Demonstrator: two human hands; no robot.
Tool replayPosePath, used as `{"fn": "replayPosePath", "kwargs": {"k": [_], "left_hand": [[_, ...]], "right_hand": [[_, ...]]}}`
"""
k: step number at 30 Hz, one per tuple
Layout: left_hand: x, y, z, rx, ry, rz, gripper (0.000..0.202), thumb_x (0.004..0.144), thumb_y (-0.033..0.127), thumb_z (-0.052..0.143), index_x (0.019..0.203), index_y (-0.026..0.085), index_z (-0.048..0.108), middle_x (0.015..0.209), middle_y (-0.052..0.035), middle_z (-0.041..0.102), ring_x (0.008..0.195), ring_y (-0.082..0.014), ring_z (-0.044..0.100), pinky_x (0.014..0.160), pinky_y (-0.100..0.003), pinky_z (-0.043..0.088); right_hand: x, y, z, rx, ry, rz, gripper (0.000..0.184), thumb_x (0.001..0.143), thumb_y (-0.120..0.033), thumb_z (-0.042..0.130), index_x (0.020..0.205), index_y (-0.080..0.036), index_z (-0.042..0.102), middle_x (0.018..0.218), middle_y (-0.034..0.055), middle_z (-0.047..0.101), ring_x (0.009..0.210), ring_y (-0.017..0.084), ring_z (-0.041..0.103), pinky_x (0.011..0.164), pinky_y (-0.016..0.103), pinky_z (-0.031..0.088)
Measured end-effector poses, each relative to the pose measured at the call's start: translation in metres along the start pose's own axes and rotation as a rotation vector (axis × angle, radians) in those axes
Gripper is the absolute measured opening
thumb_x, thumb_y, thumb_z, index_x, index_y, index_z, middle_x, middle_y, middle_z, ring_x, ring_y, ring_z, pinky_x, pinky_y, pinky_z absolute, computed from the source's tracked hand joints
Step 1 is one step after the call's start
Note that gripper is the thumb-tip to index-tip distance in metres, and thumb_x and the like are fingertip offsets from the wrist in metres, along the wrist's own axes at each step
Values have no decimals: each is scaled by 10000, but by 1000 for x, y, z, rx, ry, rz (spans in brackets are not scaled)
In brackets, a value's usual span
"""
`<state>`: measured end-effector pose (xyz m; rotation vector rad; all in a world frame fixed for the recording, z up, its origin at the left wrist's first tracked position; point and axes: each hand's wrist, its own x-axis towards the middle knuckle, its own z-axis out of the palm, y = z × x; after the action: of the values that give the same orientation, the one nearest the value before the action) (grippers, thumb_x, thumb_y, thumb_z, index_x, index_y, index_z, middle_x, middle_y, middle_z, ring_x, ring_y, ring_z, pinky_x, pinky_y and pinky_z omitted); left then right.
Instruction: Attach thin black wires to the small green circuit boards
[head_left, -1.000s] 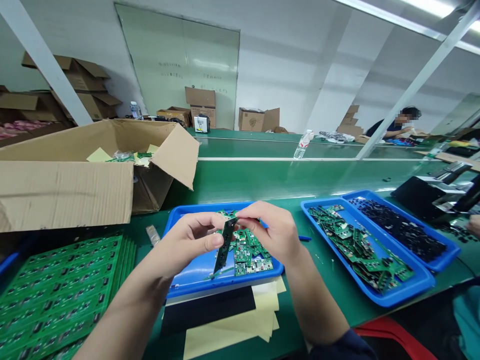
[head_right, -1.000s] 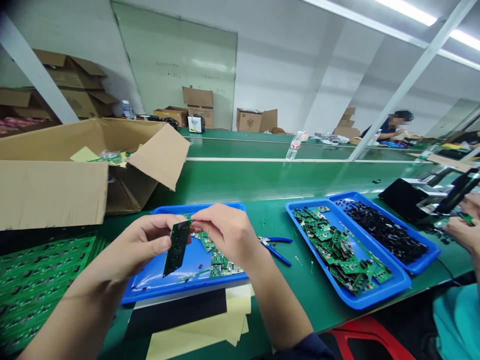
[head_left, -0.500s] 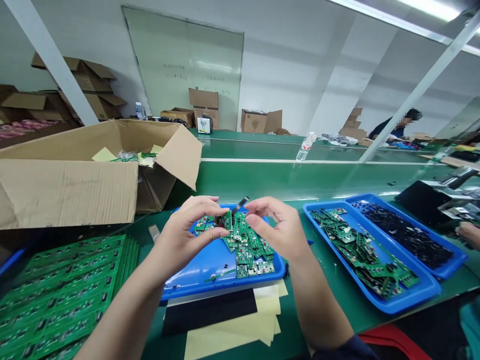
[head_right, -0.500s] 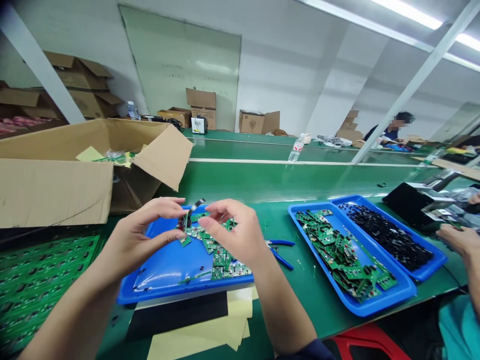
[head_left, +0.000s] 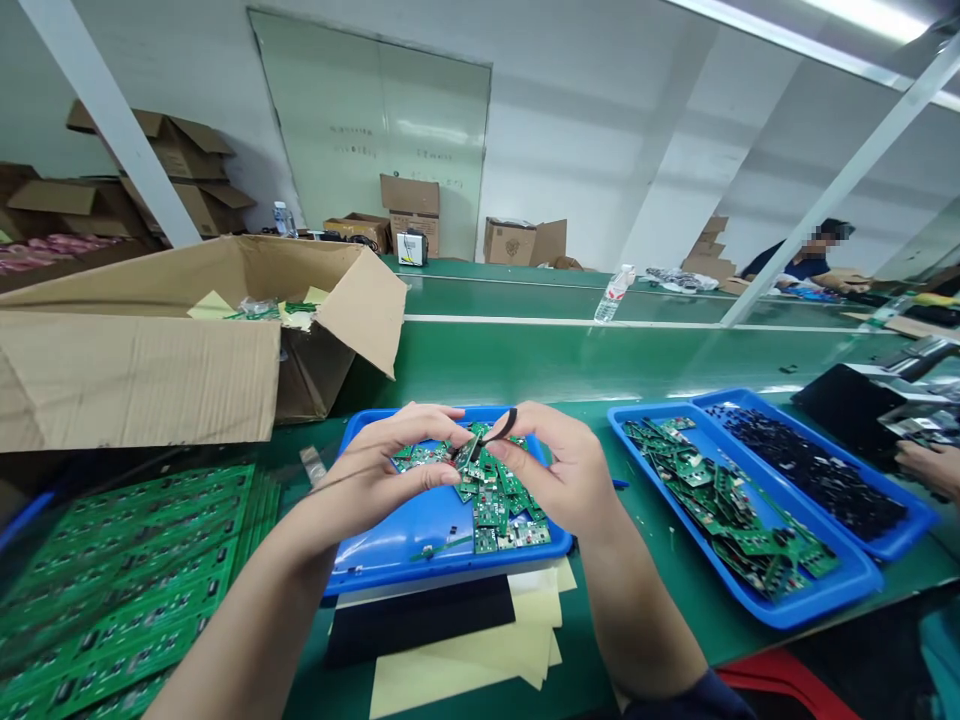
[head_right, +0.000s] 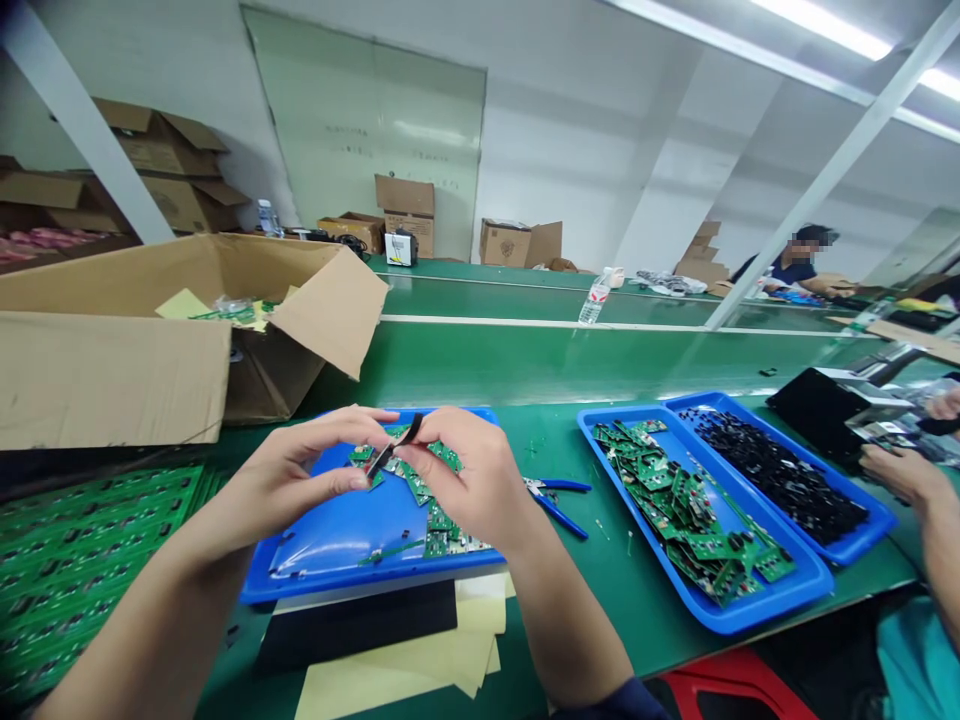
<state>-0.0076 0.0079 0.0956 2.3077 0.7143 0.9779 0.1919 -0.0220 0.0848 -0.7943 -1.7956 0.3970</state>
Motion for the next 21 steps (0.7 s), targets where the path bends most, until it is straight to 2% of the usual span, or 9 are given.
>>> {"fn": "replayPosePath", "kwargs": {"k": [3,6,8,10,12,15,17,19,21], "left_hand": [[1,-3,2,55,16,-10,213,781,336,634,965,230,654,1007,-72,695,1091,-243,578,932,-436,449],[0,-7,4,202,78,-25,223,761,378,645,952,262,657,949,-49,702,1065,-271,584,1022,-598,272],[-1,-11,5,298,148,-28,220,773,385,628,958,268,655,963,-48,691,1052,-270,585,1038,-635,188],[-1,-13,5,375,228,4,218,798,372,600,980,261,648,977,-54,677,1053,-256,581,1055,-606,186],[-2,-14,5,448,294,77,209,815,350,585,995,262,643,955,-47,672,1067,-246,572,1075,-567,186],[-1,-13,5,556,366,206,175,814,312,596,982,293,643,904,-21,679,1079,-239,566,1094,-560,156],[-1,-11,6,620,413,261,162,809,277,606,962,315,642,888,-7,684,1063,-230,576,1096,-570,143],[0,-11,7,672,435,287,172,803,246,612,953,325,639,889,-3,687,1055,-225,582,1097,-578,138],[0,-12,8,714,440,299,185,801,228,610,956,326,634,890,-2,689,1053,-227,585,1098,-582,135]], "right_hand": [[1,-2,3,-67,13,-101,92,853,-192,535,791,-207,601,779,34,661,732,151,614,691,307,500],[2,-1,3,-100,-9,-168,115,854,-159,524,814,-198,624,793,50,661,753,155,616,697,309,509],[1,0,0,-76,-84,-155,158,853,-142,510,903,-208,644,868,58,668,827,162,621,742,323,514],[0,2,-5,31,-187,-67,255,846,-137,499,1050,-230,620,948,53,667,888,160,624,789,339,517],[-1,5,-9,228,-226,79,307,834,-176,524,1130,-235,578,943,42,666,865,151,639,789,338,529],[1,11,-8,549,-124,332,255,853,-357,528,1041,-202,603,796,25,662,700,127,654,662,294,553],[3,12,-3,668,-116,470,337,847,-475,506,971,-181,616,707,18,657,607,119,647,575,271,544],[4,11,5,707,-147,541,345,809,-479,565,959,-172,611,665,7,659,564,114,640,550,261,537],[4,8,12,724,-137,540,296,760,-385,658,961,-175,604,636,-16,658,552,102,632,562,248,534]]}}
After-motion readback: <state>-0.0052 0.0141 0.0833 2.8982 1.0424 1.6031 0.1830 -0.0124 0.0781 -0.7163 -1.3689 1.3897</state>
